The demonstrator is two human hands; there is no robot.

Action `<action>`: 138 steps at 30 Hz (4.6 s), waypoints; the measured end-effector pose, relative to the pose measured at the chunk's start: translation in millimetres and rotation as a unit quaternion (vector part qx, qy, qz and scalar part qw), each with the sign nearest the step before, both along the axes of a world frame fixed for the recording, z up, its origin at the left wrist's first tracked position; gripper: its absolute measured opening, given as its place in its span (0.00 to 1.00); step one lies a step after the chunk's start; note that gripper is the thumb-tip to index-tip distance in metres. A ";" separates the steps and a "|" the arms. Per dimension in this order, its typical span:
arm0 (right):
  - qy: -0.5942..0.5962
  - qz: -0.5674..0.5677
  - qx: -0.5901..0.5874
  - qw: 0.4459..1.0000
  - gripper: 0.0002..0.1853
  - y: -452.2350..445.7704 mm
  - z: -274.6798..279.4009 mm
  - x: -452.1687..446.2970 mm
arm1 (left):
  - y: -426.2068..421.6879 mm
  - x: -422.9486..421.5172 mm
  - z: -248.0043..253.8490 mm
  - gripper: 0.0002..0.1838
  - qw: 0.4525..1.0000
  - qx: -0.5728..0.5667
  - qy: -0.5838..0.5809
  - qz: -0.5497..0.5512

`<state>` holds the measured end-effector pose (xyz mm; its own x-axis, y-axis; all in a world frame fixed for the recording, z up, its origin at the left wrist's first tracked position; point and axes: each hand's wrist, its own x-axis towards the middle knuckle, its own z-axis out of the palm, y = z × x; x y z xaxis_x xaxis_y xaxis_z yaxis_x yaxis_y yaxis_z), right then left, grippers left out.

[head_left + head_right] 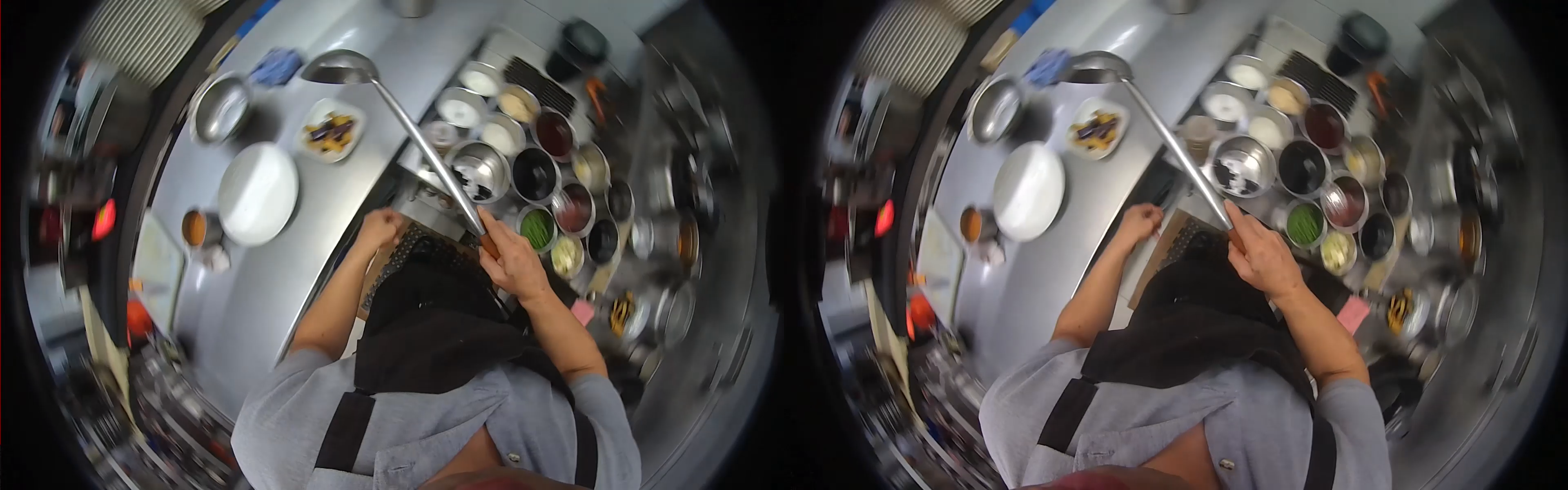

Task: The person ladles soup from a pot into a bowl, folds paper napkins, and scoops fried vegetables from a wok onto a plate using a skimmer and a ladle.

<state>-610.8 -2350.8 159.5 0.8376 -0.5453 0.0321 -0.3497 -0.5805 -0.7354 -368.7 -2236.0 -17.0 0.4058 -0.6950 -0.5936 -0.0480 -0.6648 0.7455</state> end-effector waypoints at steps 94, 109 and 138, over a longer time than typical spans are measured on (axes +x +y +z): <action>-0.301 -0.193 0.593 0.721 0.36 32.0 47.8 -169.4 | -2.4 -44.2 48.6 0.13 0.960 -0.176 -0.012 0.218; 0.095 0.081 -0.058 0.990 0.35 17.3 -11.6 64.5 | -41.4 154.4 -13.7 0.17 0.883 -0.170 0.194 0.392; -0.105 -0.879 -0.027 0.464 0.24 623.1 -125.2 -360.7 | 360.4 -41.1 14.5 0.19 0.963 -0.171 0.083 0.191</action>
